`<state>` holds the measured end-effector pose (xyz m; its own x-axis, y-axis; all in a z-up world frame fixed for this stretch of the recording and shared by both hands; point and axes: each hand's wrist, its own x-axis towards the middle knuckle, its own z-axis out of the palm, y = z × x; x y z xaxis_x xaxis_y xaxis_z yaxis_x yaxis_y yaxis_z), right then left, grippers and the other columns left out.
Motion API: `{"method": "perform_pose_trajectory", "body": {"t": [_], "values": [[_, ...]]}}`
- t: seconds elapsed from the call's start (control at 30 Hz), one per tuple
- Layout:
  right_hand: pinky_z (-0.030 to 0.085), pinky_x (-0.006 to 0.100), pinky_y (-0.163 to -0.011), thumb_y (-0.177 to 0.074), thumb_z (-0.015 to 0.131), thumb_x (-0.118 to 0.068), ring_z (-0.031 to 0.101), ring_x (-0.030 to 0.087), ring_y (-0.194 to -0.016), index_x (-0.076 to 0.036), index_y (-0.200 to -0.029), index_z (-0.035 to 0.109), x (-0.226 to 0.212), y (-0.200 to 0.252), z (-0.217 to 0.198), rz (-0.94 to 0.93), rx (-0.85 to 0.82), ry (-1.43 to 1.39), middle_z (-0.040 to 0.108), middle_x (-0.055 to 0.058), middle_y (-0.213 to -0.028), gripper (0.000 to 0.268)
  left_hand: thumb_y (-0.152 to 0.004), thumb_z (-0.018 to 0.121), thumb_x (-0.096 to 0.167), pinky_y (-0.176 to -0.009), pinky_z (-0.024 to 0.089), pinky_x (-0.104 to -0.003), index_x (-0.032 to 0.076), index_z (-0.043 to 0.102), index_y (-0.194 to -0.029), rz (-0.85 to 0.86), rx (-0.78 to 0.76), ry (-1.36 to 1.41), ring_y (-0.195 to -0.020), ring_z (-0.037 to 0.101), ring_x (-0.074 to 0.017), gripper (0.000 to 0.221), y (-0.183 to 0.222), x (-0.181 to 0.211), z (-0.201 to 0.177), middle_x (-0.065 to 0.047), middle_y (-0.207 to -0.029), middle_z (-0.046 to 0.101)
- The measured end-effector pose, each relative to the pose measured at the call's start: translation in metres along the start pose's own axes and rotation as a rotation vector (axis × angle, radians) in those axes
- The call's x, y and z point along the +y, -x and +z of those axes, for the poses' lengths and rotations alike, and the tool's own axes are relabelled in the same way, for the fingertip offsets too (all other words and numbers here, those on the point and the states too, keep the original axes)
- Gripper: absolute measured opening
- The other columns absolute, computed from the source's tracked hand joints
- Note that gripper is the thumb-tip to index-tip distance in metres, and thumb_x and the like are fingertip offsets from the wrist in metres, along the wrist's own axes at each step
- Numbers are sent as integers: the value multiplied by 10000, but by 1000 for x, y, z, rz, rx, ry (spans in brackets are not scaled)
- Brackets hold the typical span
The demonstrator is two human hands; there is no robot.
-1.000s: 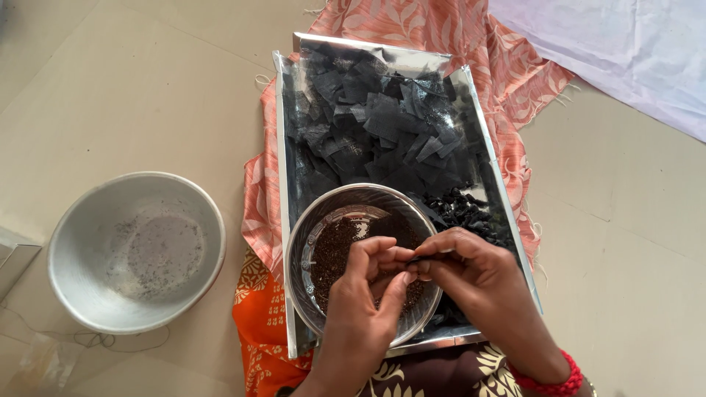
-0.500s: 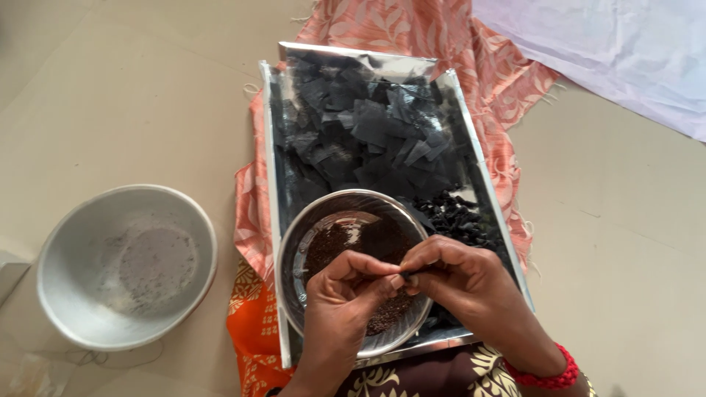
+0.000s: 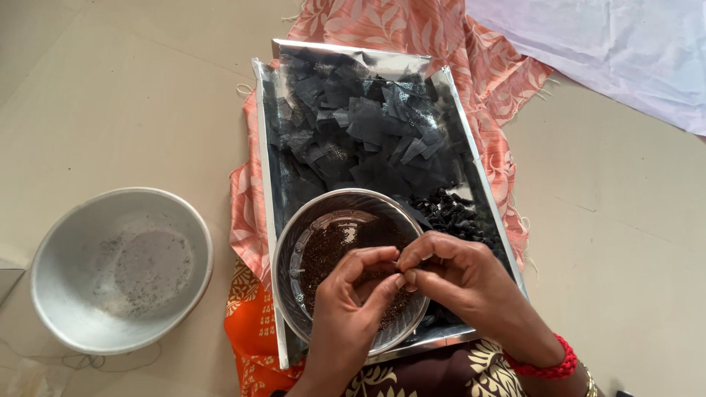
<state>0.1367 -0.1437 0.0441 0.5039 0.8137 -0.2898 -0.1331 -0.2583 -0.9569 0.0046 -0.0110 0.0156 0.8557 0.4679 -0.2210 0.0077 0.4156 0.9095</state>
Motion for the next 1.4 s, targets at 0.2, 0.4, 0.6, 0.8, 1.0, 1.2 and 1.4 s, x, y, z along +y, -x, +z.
{"method": "perform_pose_trajectory", "body": {"t": [0.2,0.4,0.6,0.8,1.0,1.2,1.4], "values": [[574,273,-798,-913,646,75,675,118,-883,44,-988,686,4,-2,-1,79,55,-10,686,60,-975,91,-909,706,50,-844,643,-256,-16,766,-1147,-107,-46,13,-912,784,-140,254,-1,-6,-9,-102,-1008,817],[558,249,-786,-860,674,89,654,94,-924,46,-945,688,0,-2,5,-94,64,195,647,57,-1025,96,-886,733,34,-766,628,-231,-26,782,-1023,-30,6,-62,-855,752,-100,158,1,-9,-7,-46,-968,774],[601,249,-763,-876,730,26,731,131,-933,0,-1039,725,-7,7,11,-197,20,463,726,75,-1056,165,-895,708,-32,-768,582,-219,-57,712,-979,-84,-52,228,-825,691,-88,88,-3,-29,-15,-70,-915,743],[593,304,-862,-889,662,39,709,233,-1077,-40,-1409,581,-13,20,19,-512,-87,928,634,144,-1281,532,-883,703,-12,-819,632,-260,-43,723,-973,-164,-101,361,-832,728,-116,97,-6,-31,-20,-78,-911,754],[550,397,-794,-756,627,74,673,285,-955,46,-1401,549,-8,27,18,-463,-60,1294,623,148,-1107,650,-912,714,14,-794,624,-260,-52,747,-1001,-154,-135,284,-826,726,-123,116,-4,-26,-20,-94,-920,768],[510,432,-654,-841,616,-28,611,321,-786,41,-985,612,-13,20,23,-247,5,1148,553,145,-883,160,-902,742,-13,-768,637,-257,-17,759,-980,223,-83,-113,-890,759,-151,79,8,-18,-13,-78,-986,757],[280,268,-475,-1035,527,-130,330,96,-551,11,-784,515,16,14,-12,328,-121,-113,343,-10,-650,288,-900,750,-37,-730,620,-286,-12,714,-1052,621,-83,-386,-906,741,-224,158,15,-22,-7,-116,-1032,707]]}}
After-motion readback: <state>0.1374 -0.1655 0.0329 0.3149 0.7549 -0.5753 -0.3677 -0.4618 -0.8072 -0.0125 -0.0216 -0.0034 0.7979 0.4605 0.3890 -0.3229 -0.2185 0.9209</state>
